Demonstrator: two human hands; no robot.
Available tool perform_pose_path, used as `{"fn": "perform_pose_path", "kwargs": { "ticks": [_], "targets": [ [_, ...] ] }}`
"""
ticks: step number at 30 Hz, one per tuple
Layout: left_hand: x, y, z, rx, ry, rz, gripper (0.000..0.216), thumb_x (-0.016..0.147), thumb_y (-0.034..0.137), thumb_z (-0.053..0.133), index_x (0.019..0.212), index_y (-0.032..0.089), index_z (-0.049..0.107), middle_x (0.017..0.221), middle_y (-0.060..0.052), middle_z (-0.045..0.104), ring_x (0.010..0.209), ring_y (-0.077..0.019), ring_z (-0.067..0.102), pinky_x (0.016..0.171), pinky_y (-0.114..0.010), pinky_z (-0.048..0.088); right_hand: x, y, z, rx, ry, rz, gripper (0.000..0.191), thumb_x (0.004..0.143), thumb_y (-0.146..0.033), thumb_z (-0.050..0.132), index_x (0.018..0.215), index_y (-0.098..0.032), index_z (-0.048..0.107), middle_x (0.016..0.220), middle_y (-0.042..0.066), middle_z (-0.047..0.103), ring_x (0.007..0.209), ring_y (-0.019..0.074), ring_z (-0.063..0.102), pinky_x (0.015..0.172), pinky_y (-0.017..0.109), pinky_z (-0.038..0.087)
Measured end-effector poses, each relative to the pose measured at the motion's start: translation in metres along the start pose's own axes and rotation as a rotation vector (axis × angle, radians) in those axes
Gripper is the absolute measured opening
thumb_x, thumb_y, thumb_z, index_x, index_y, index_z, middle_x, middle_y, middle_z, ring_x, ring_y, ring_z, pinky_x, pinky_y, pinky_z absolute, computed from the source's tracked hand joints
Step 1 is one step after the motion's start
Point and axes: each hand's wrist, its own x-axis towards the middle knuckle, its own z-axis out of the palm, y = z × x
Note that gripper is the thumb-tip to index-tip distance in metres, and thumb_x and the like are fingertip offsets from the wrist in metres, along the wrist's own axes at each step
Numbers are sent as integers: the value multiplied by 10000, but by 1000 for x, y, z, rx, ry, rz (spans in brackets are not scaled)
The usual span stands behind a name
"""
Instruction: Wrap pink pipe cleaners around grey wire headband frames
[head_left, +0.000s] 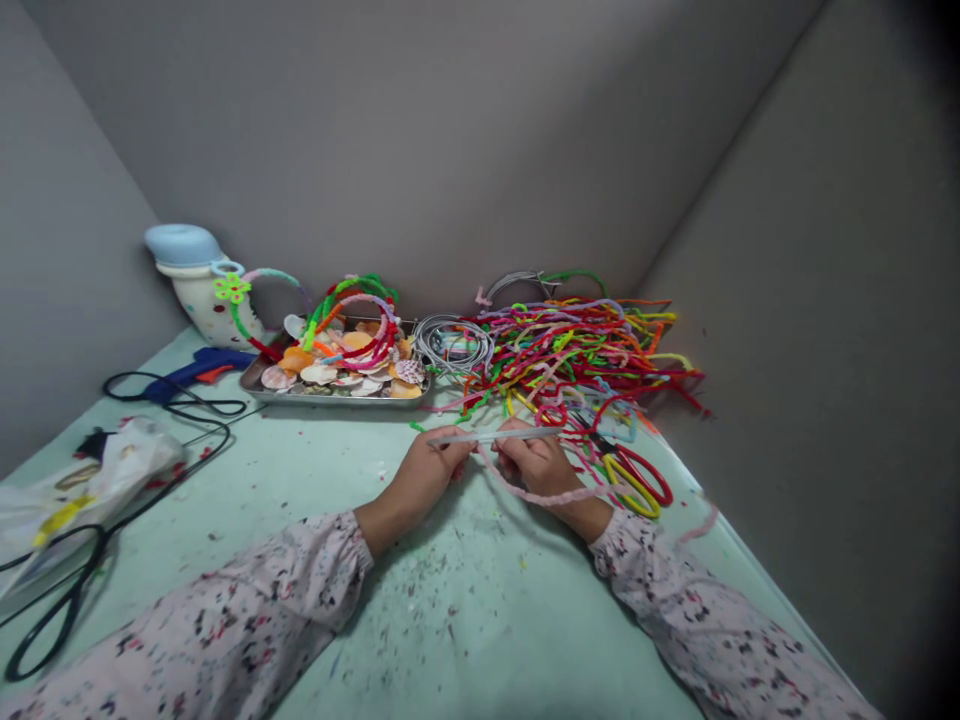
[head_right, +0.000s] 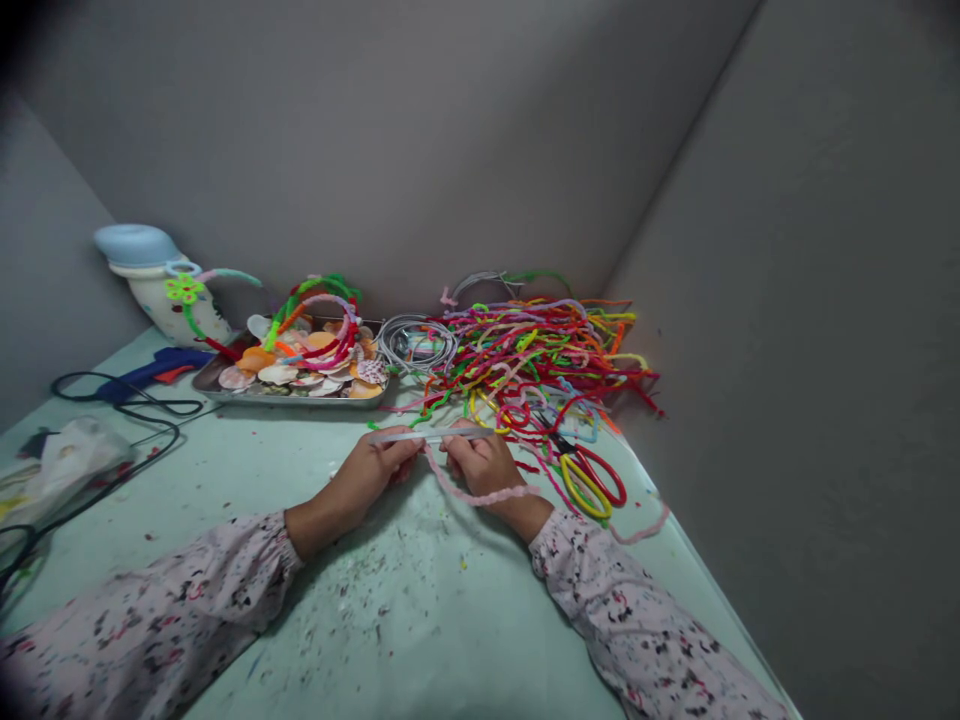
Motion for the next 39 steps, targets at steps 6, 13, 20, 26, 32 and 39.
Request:
{"fn": "perform_pose_path", "kwargs": {
  "ticks": [6, 13, 20, 26, 32, 39],
  "targets": [
    [2, 2, 0, 73, -21, -2, 370, 811, 418, 525, 548, 167, 455, 475, 41, 398, 473, -89, 319, 483, -242, 221, -3, -1, -5, -172, -44, -154, 256, 873, -298, 455, 646, -207, 533, 598, 12, 523, 615, 162, 503, 605, 274, 398],
    [3, -1, 0, 48, -51, -9, 354, 818, 428, 526, 593, 159, 482, 496, 48, 389, 485, -83, 304, 482, -234, 212, -1, -8, -3, -87, -34, -88, 308, 857, -227, 435, 550, -200, 442, 560, -1, 485, 534, 131, 447, 524, 252, 359],
    [-1, -1, 1, -75, -30, -20, 256, 819, 373, 541, 694, 151, 564, 539, 36, 438, 514, -85, 371, 496, -217, 272, 1, 4, 4, 230, 8, 128, 274, 851, -320, 476, 614, -196, 530, 517, -21, 495, 469, 114, 465, 476, 239, 367],
    [-2, 4, 2, -229, -43, -5, 273, 722, 197, 615, 989, 163, 574, 751, 19, 538, 580, -77, 444, 530, -196, 357, 3, 3, 7, 506, 43, 300, 203, 779, -355, 555, 663, -189, 528, 528, -45, 492, 422, 83, 429, 419, 213, 322],
    [-2, 3, 3, -214, 47, -2, 273, 760, 260, 614, 1016, 169, 579, 804, 10, 554, 544, -57, 456, 505, -190, 361, 9, 9, 4, 588, 82, 349, 185, 744, -329, 542, 627, -189, 509, 523, -49, 467, 417, 78, 397, 398, 209, 283],
    [-3, 4, 2, -250, 69, -18, 210, 796, 325, 588, 921, 158, 603, 686, 19, 558, 504, -57, 455, 476, -184, 325, 11, 13, 4, 563, 85, 364, 177, 722, -315, 544, 607, -192, 489, 536, -35, 480, 440, 85, 405, 411, 213, 283]
  ]
}}
